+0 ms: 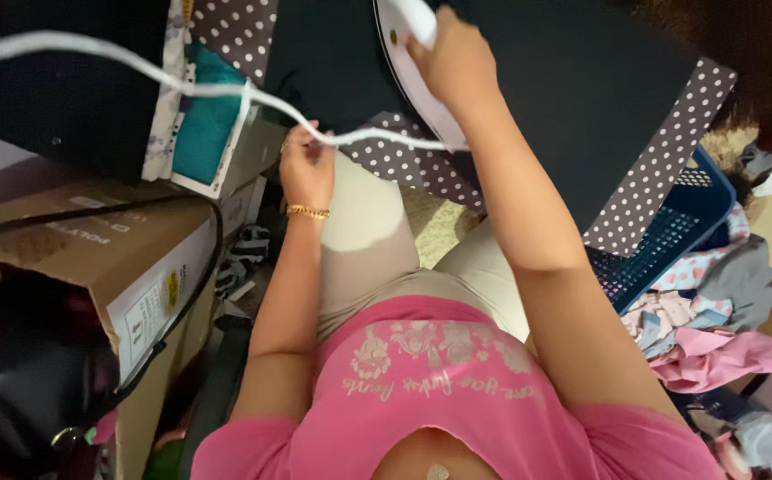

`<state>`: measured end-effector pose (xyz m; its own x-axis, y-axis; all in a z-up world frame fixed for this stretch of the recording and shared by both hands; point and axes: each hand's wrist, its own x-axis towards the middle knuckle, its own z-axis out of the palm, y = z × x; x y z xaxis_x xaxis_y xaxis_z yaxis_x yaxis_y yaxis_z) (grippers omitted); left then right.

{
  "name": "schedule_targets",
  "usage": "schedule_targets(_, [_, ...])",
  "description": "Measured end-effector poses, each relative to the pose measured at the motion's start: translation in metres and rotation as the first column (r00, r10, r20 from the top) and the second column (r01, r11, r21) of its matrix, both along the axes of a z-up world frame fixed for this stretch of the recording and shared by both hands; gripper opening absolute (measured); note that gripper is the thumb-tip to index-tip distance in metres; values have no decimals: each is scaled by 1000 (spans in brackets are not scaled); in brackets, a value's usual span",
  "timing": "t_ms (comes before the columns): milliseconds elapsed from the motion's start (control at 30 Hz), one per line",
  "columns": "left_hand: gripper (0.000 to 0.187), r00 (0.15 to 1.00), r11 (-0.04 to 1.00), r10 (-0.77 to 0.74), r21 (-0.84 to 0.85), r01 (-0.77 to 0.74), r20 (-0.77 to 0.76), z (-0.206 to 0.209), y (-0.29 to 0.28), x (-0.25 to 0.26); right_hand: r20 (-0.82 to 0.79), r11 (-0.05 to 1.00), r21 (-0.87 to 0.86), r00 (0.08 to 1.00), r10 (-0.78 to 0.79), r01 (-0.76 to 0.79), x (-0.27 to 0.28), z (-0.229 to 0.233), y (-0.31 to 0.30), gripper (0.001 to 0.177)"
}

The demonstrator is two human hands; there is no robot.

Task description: The person irons a black t-shirt laid on a polka-dotted ironing board. They repeatedly smooth the fabric with a white iron, occasionally repositioning the shirt and adjusting the cord.

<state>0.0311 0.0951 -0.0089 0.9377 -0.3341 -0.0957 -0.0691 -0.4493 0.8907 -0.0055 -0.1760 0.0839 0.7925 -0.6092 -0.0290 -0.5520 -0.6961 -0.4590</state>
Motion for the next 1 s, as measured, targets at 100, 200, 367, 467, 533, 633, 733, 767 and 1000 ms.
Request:
schedule_targets(100, [32,998,1000,0,23,2,-63,-6,-8,1,91,999,-29,995,32,-29,29,-30,-11,40])
schedule_targets(200, [31,998,999,-7,37,10,-65,-8,-17,-5,5,998,52,1000,27,-27,35,-38,-18,40])
schedule_targets(367, [35,978,996,43,-73,-59,-204,-10,-18,-5,48,999,9,998,42,-43,-7,-23,-3,47])
schedule_targets(467, [32,934,987,-44,-160,-14,-355,-15,-20,2,10,999,39,999,35,-35,-53,-5,16,45])
schedule_targets(533, [28,870,981,-176,-157,115,-461,-15,-18,4,-51,998,62,999,-2,5,-77,11,27,45])
schedule_targets(633, [24,852,946,-291,3,325,-435,-10,-1,9,-73,997,75,997,1,4,-100,37,38,46])
schedule_targets(733, [20,821,896,-424,-43,442,-382,-7,16,15,-219,958,250,972,-87,142,-100,61,40,47])
schedule_targets(767, [21,883,931,-337,25,365,-326,-8,23,20,-213,952,264,972,-95,151,-98,66,42,47])
schedule_targets(1000, [49,945,963,239,68,-260,224,-72,12,79,78,981,56,981,179,-184,-43,45,17,43])
